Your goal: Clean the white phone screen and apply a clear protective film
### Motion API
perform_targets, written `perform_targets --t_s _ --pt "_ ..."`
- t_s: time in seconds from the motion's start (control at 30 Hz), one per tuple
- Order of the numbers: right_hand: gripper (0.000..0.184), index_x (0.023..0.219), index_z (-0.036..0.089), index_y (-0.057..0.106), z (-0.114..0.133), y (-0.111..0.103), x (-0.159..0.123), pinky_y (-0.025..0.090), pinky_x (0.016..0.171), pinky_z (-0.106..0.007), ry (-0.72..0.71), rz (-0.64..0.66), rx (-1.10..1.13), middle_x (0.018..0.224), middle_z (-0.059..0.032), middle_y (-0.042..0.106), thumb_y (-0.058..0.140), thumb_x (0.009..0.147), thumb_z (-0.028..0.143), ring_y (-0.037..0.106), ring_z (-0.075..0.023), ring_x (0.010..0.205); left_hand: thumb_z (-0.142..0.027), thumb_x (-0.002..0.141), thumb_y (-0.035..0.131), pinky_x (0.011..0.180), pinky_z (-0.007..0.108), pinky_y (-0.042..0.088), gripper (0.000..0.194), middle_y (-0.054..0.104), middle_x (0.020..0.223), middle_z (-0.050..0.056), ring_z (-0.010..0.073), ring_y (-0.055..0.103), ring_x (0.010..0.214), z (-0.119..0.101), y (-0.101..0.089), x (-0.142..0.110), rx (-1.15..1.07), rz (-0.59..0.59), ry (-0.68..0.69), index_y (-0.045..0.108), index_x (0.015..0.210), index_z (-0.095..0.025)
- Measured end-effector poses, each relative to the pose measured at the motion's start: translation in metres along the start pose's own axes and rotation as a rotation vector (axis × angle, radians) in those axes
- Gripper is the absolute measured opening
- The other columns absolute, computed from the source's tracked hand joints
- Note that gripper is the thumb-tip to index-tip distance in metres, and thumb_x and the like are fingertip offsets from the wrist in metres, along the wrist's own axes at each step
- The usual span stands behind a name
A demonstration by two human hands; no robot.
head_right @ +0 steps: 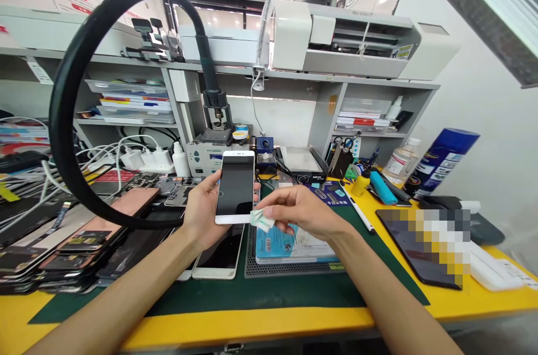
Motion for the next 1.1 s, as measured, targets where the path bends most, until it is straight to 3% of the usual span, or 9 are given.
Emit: perform_targets --t_s 0.1,0.27,0.4,0.57,0.93,1.1 --pt "0.029 0.090 0.014 0.072 -0.005 0.012 0.005 0.039 0.043 -0.020 0.023 -0.012 0.011 0.069 -0.0007 0.061 0.080 0.076 0.039 0.051 -0.0080 0.050 -0.042 0.096 0.040 0.073 0.042 0.059 0.047 0.075 0.096 0.017 0.0296 0.073 0.079 0.001 0.001 -0.001 -0.006 -0.029 -0.008 0.069 0.111 -0.008" --pt "0.037 0.085 0.017 0.059 -0.007 0.019 0.008 0.038 0.044 -0.020 0.018 -0.142 -0.086 0.064 0.0033 0.058 0.082 0.073 0.044 0.050 -0.0076 0.049 -0.042 0.095 0.040 0.073 0.041 0.058 0.048 0.075 0.094 0.018 0.0291 0.073 0.078 0.001 0.003 -0.003 -0.010 -0.060 -0.011 0.070 0.108 -0.006" --pt "0.042 0.088 0.020 0.052 -0.011 0.017 0.009 0.037 0.042 -0.020 0.033 -0.168 -0.131 0.061 0.0057 0.056 0.081 0.073 0.047 0.049 -0.0083 0.046 -0.041 0.095 0.040 0.074 0.041 0.058 0.048 0.075 0.094 0.017 0.0287 0.073 0.077 0.001 0.002 -0.003 -0.011 -0.065 0.006 0.070 0.109 -0.007" --pt "0.039 0.088 0.019 0.056 -0.015 0.015 0.011 0.037 0.043 -0.021 0.078 -0.177 -0.163 0.056 0.0053 0.055 0.078 0.075 0.049 0.047 -0.0088 0.044 -0.041 0.095 0.042 0.074 0.041 0.057 0.047 0.076 0.095 0.016 0.0286 0.073 0.077 0.002 0.004 -0.005 0.007 -0.058 0.028 0.069 0.113 -0.008" --pt "0.041 0.071 0.018 0.054 -0.011 0.001 0.012 0.035 0.042 -0.021 -0.025 -0.364 -0.113 0.047 0.0053 0.051 0.079 0.073 0.051 0.045 -0.0087 0.042 -0.038 0.091 0.056 0.075 0.035 0.056 0.038 0.076 0.094 0.008 0.0248 0.072 0.078 0.013 -0.004 0.002 0.052 -0.051 0.079 0.069 0.115 -0.013" --pt "0.041 0.072 0.018 0.055 -0.008 -0.007 0.012 0.035 0.041 -0.021 -0.052 -0.434 -0.068 0.051 0.0041 0.054 0.079 0.073 0.051 0.046 -0.0090 0.044 -0.042 0.093 0.053 0.068 0.036 0.058 0.040 0.075 0.092 0.008 0.0251 0.072 0.074 0.018 -0.003 0.000 0.108 0.013 -0.015 0.066 0.120 -0.016"
Point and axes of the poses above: each hand's wrist, its own x-axis towards the middle knuckle, its own y-axis out of the palm, z = x × y, the point moved 4 cm from there along x, towards the middle knuckle
